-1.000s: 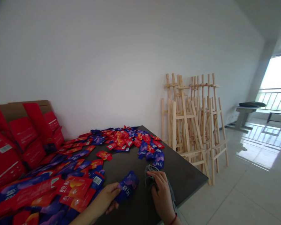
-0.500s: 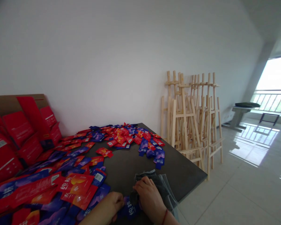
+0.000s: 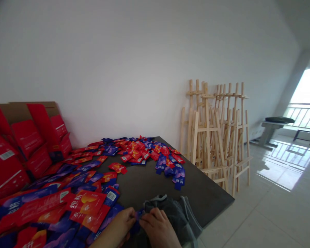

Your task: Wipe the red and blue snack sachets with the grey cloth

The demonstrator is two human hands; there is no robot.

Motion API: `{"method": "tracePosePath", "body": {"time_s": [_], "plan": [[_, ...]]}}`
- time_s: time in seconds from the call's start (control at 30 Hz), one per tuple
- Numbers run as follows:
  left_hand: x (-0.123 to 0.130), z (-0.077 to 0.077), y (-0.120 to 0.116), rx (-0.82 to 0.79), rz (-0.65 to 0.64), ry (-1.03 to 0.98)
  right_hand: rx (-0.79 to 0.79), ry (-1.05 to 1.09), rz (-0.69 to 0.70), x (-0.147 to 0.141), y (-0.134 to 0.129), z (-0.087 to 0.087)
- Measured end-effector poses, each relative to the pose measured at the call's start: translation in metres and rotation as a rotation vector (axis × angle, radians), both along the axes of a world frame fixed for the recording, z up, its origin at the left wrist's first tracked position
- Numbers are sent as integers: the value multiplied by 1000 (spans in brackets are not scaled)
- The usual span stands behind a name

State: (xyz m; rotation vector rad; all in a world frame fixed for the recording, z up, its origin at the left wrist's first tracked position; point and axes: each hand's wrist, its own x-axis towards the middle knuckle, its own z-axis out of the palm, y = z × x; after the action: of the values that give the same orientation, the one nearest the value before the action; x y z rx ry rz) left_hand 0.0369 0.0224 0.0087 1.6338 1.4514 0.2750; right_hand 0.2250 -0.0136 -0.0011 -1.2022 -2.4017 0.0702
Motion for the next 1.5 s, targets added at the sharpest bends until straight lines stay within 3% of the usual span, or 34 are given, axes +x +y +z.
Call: {"method": "tracePosePath", "body": {"time_s": [0.1, 0.4, 0.5, 0.6, 0.7, 0.8, 0.93, 1.03, 1.13, 1.2, 1.37, 1.5], "plan": [[-1, 2, 0, 30, -17, 15, -19, -40, 53, -4, -3, -3], [-3, 0, 2, 19, -32, 48, -109, 29, -211, 54, 14, -3], [-2, -2, 4, -31, 10, 35, -101, 45, -259, 57, 15, 2], [-2, -5, 6, -52, 18, -6, -22, 45, -164, 37, 7, -2], [-4, -10, 7, -42, 7, -52, 143, 16, 83, 8, -1, -20], [-6, -13, 7, -53, -7, -96, 304, 30, 148, -7, -3, -37], [-5, -13, 6, -96, 4, -97, 123, -11, 52, 6, 0, -26], [-2, -15, 6, -140, 21, -110, -30, 22, -79, 27, 6, -8], [-1, -15, 8, -163, 19, -165, -99, 50, -218, 46, 19, -1], [-3, -12, 9, -36, 1, -154, -114, 71, -296, 56, 28, -1], [-17, 7, 8, 643, -139, -10, -36, 245, -366, 69, 38, 13], [-22, 18, 6, 863, -385, 136, 20, 351, -345, 54, 28, 32]]}}
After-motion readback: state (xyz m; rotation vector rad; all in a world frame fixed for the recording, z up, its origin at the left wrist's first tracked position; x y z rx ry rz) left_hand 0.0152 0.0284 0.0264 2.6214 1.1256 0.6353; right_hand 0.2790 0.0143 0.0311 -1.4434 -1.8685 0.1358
